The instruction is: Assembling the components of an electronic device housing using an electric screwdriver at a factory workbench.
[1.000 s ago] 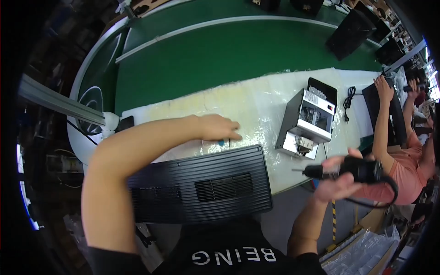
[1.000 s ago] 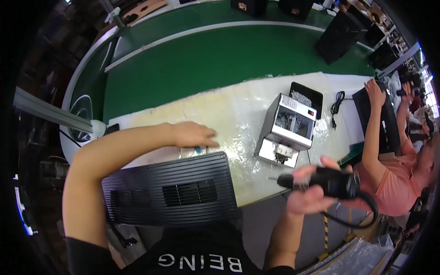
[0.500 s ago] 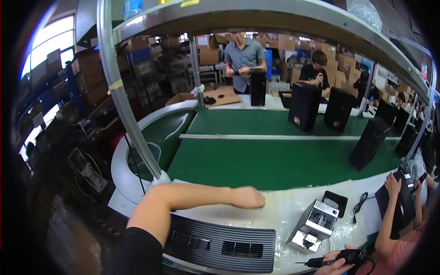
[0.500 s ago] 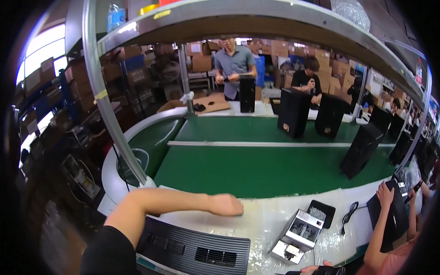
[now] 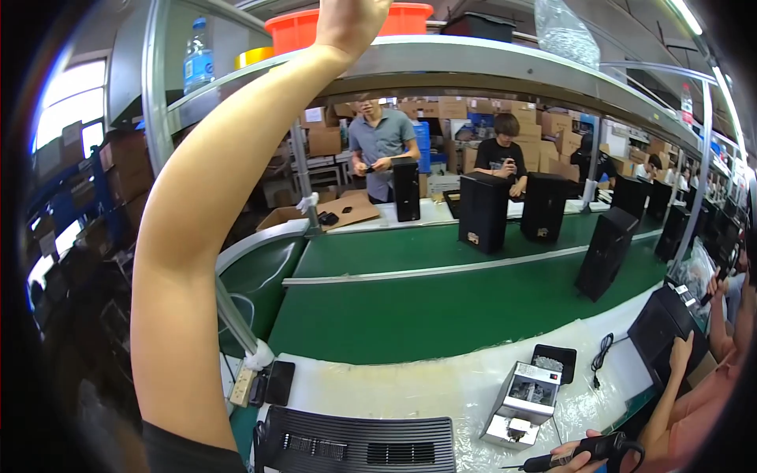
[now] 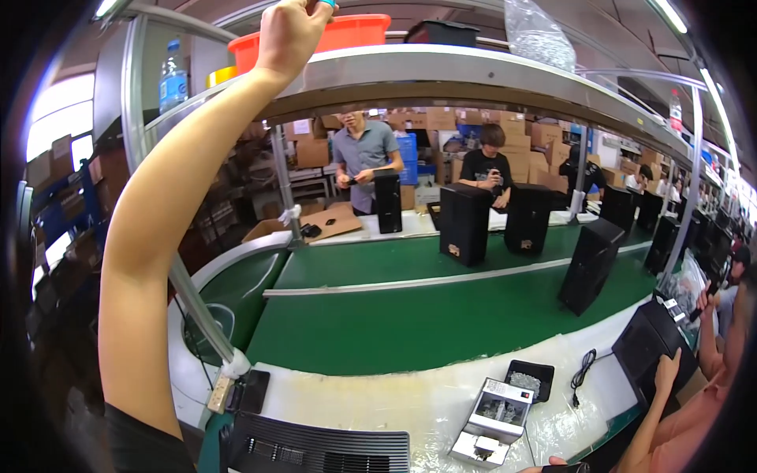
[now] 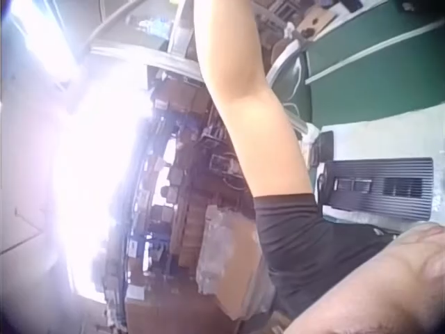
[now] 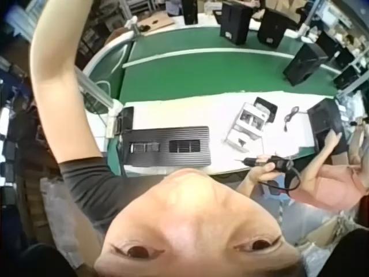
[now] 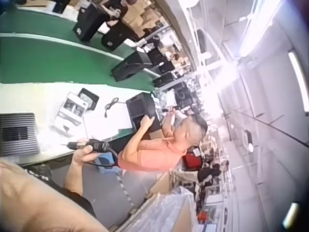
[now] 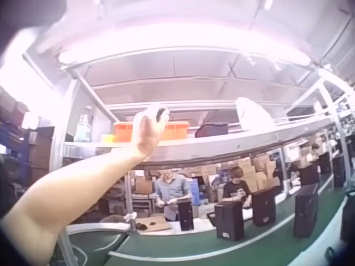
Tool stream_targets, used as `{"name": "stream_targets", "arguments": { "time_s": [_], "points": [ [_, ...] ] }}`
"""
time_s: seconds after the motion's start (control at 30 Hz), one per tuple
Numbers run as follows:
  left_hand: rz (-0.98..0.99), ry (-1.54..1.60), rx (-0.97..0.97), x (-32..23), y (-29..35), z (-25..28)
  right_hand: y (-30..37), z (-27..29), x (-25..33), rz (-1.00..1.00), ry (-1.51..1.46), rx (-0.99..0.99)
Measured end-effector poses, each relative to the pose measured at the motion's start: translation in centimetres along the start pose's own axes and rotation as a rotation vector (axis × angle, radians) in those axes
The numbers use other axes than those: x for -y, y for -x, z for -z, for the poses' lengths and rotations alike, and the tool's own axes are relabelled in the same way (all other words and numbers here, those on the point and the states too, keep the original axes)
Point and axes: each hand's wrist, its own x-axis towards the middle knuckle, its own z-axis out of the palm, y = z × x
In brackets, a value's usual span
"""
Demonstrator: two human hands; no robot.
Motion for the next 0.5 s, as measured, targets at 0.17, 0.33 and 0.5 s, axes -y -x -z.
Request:
{"name": "stream_targets", "arguments": {
  "time_s": [0.17,0.33,0.5],
  "points": [
    [-0.231,0.238,-0.036,0.2,-0.7,-5.9,0.2,1.0,0.1,0.017,-0.012,-0.042],
    [0.457,-0.427,0.584,1.8,0.5,-10.7,1.0,2.5,2.3,-0.014,0.015,-0.087],
    [0.260,-0.217,0.631,4.5,1.1,-9.0,1.3,2.9,4.0,-0.072,0.028,-0.112]
  ]
}}
